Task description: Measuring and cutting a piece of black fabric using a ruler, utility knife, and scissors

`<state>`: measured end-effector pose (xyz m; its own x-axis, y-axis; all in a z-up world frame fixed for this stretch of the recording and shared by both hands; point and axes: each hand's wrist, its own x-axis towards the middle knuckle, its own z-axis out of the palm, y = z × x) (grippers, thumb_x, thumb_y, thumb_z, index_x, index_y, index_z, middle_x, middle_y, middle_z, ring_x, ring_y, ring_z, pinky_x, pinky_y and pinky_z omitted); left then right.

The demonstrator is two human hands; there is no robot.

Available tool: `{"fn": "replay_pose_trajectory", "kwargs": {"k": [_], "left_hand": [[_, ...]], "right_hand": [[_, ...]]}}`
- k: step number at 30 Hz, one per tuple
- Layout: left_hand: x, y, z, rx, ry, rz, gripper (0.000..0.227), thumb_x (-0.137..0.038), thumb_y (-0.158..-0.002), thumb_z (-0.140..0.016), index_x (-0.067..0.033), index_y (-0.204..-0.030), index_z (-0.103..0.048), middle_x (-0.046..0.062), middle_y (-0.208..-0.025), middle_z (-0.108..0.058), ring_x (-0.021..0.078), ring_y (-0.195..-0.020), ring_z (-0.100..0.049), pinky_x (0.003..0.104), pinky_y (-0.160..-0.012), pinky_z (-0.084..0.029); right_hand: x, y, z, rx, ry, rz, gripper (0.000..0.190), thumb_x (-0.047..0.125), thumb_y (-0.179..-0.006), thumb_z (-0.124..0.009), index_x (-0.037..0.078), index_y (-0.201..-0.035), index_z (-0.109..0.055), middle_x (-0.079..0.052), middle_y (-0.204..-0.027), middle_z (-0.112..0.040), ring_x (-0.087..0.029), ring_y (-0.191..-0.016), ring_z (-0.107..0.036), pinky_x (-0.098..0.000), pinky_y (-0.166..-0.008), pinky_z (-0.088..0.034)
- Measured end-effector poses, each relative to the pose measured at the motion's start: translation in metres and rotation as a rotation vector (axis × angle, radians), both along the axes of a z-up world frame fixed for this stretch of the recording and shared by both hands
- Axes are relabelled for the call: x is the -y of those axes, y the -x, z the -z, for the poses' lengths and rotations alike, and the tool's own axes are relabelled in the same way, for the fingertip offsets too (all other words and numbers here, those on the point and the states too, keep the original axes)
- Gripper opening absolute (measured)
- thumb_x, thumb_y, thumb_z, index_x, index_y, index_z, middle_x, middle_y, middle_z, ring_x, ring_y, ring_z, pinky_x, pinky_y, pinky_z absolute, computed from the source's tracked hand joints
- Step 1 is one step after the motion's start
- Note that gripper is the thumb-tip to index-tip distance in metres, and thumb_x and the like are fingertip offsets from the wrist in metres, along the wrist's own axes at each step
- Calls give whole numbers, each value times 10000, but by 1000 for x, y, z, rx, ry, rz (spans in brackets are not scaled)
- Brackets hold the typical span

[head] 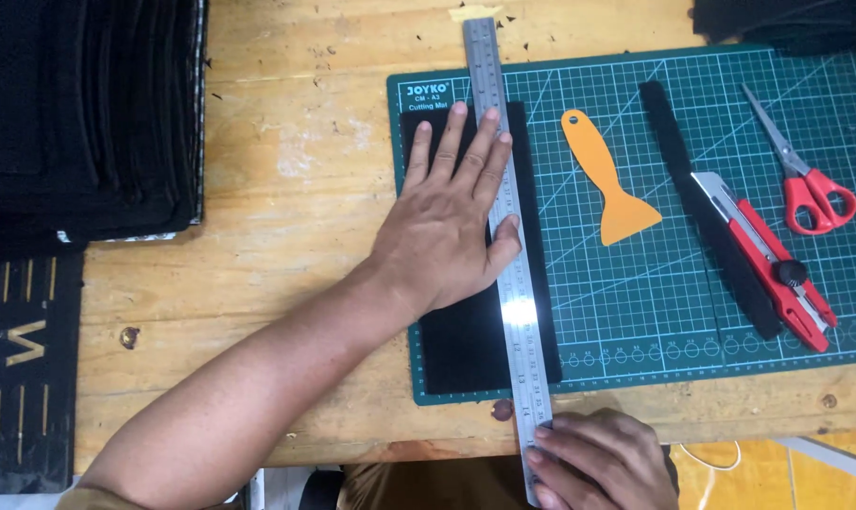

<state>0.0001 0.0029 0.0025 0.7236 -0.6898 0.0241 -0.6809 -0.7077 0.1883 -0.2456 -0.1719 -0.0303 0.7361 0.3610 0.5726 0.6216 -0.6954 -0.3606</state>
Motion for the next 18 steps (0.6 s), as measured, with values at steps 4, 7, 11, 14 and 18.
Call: {"fn": "replay_pose_trajectory", "kwargs": {"k": [4,7,11,14,18], "left_hand": [[0,1,0,26,29,1,745,-472,-1038,-242,-22,-1629,-184,169,-1709,-41,374,-1571,47,561,-1268,68],[-1,1,2,36,33,3,748,-473,-1040,-263,-17,-1631,-202,172,-1710,-50,379,-1572,39,565,-1272,59],[0,1,3,28,51,12,750,-457,-1042,-297,-10,-1634,-190,178,-1712,-59,380,-1575,34,565,-1278,56],[1,0,3,25,15,1,760,-468,-1039,-281,-27,-1645,-150,169,-1717,-31,385,-1574,52,561,-1272,75],[0,0,2,31,12,2,760,-463,-1038,-268,-14,-1643,-158,179,-1715,-33,385,-1575,48,558,-1272,75]], "right_hand": [[-5,-1,2,48,-19,56,183,339,-952,-657,196,-1025,-744,-13,-1104,-747,-196,-1022,-763,-280,-709,-628],[-3,-5,10,110,-26,7,189,336,-951,-663,180,-1012,-752,-17,-1074,-760,-187,-991,-767,-251,-645,-625],[-3,5,7,12,11,66,190,366,-956,-658,250,-1071,-755,14,-1164,-745,-161,-1063,-744,-277,-788,-589],[-3,9,13,-85,22,90,226,442,-951,-678,300,-1109,-756,60,-1225,-735,-101,-1121,-717,-246,-878,-534],[-2,9,12,-112,30,66,258,458,-976,-649,307,-1167,-737,57,-1314,-695,-90,-1177,-693,-230,-902,-530]]}}
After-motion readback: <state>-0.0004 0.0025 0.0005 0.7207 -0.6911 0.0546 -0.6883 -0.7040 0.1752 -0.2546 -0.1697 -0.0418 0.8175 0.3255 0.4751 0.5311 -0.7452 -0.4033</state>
